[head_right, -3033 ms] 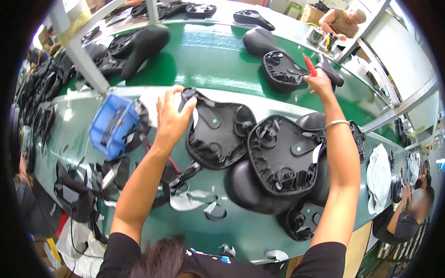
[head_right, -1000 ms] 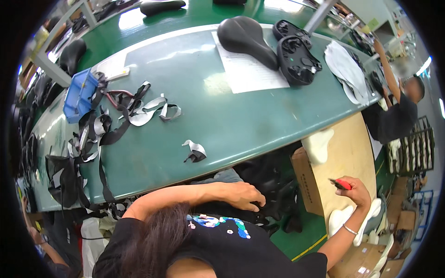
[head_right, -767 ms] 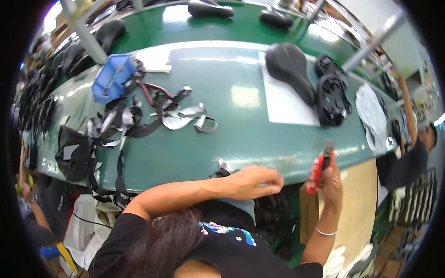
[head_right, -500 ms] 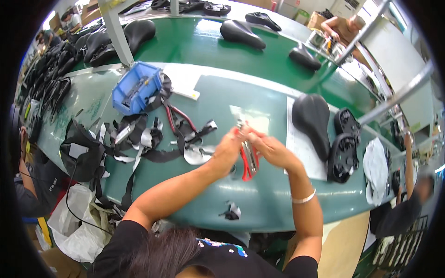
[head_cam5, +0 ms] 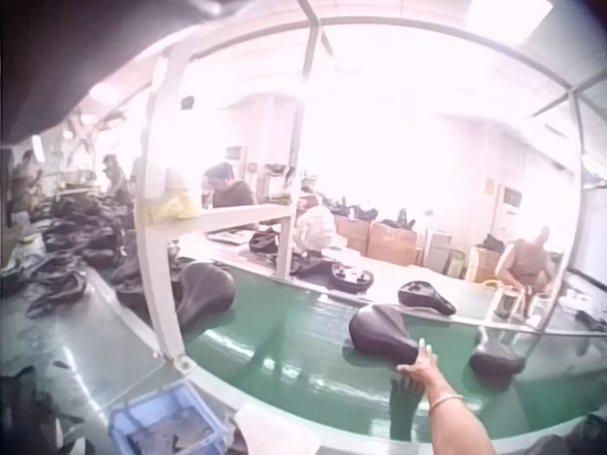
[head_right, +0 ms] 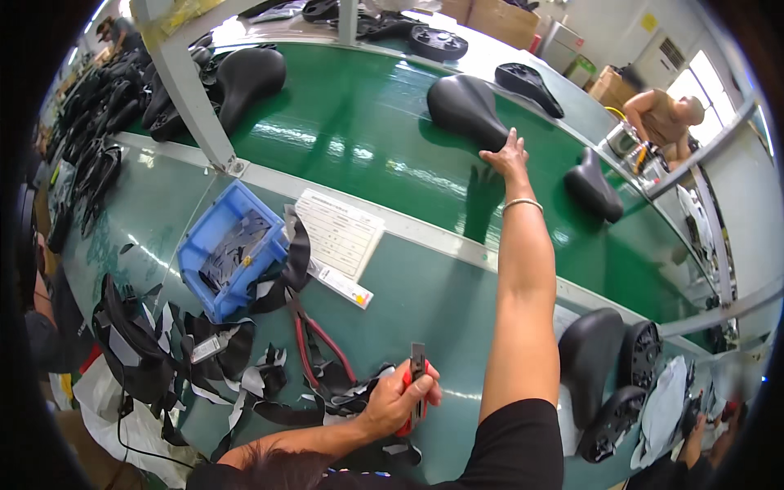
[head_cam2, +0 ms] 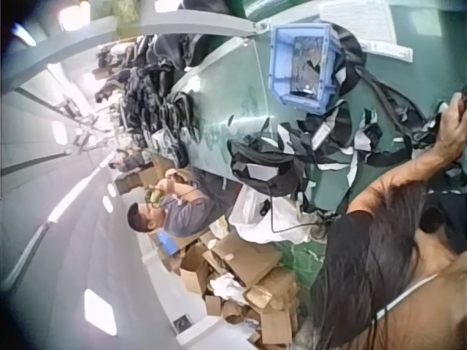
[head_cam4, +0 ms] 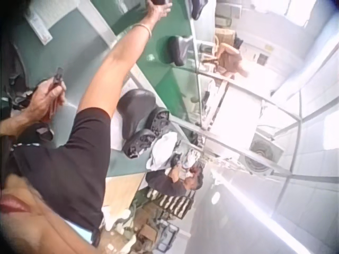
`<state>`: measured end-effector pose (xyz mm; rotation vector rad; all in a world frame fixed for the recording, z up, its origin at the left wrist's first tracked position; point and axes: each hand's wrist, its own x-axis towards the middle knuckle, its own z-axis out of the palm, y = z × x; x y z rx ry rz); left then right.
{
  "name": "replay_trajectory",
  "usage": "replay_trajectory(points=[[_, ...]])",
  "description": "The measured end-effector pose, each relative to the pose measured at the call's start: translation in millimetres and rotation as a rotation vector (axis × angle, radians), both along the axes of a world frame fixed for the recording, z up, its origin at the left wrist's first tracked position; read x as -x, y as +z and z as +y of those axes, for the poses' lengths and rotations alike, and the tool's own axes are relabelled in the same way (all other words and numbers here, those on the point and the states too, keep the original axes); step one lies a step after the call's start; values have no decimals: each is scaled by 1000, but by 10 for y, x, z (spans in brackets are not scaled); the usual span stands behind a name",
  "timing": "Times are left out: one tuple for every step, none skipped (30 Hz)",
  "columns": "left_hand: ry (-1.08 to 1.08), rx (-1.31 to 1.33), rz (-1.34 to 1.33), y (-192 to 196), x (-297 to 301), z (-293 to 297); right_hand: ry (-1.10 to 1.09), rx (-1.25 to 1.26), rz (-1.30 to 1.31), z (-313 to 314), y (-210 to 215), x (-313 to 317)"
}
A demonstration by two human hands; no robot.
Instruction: The person uses a red utility knife to trim excess black material from the underside of bicycle seats. They repeatedly pick up a seat, scrape the knife along the edges to remove loose strips, and place the seat back on the green workbench. The process is repeated for multiple seats throughout the clip.
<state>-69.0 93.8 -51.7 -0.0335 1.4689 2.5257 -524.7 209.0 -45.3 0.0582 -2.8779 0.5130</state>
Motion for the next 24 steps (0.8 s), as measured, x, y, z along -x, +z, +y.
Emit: replay_trajectory(points=[[6,-29,-17,-13,2,-43,-33,-66,-32,-187,-47,-104],[10,-13,-17,-11,15,-49,-89,-147,-49,-227,31,-221],[9,2,-18,-18,16,-61,-72,-141,-57,-231,76,-277],[4,16,-20,-26,8,-74,-44,-125,-89,-209,88,-296],[-7,40,-24,2,34,-83,-29,-113,-108,-106,175,-299],[-6,44,1,5,60,-64,-17,-100,-128,19,254,-324],[-5,16,7,-1,71,-38,138,-82,-24,272,326,-436],[12,-6,7,-21,75,-47,171,2,-148,390,518,-624],[43,-10,4,-40,55,-68,235,61,-344,462,800,-878],[89,-7,-1,-35,54,-64,278,114,-536,625,1105,-1161],[128,-7,-6,-19,58,-43,332,44,-613,862,1313,-1411],[165,-7,-10,-17,42,-13,383,-23,-690,1106,1462,-1654],[263,-48,16,-38,23,28,439,-59,-670,1322,1564,-1923],[333,-113,9,7,25,46,494,-96,-647,1535,1642,-2158],[367,-122,12,-1,24,54,632,-219,-629,1667,1688,-2311],[407,-131,15,-7,31,61,559,-165,-814,1754,1804,-2428],[404,-89,9,6,15,69,540,29,-850,1888,1813,-2454],[384,-74,17,9,-1,71,524,222,-879,1995,1832,-2427],[370,-60,27,12,-12,65,490,423,-686,2020,1783,-2364],[356,-46,40,19,-12,61,423,485,-526,2071,1716,-2204],[332,-55,19,17,-24,51,360,543,-368,2109,1600,-1964],[316,-34,9,3,-36,45,254,614,-376,2140,1416,-1704],[295,-20,6,4,-35,43,144,679,-375,2184,1271,-1471],[274,-2,0,-1,-27,37,43,756,-380,2140,1117,-1302]])
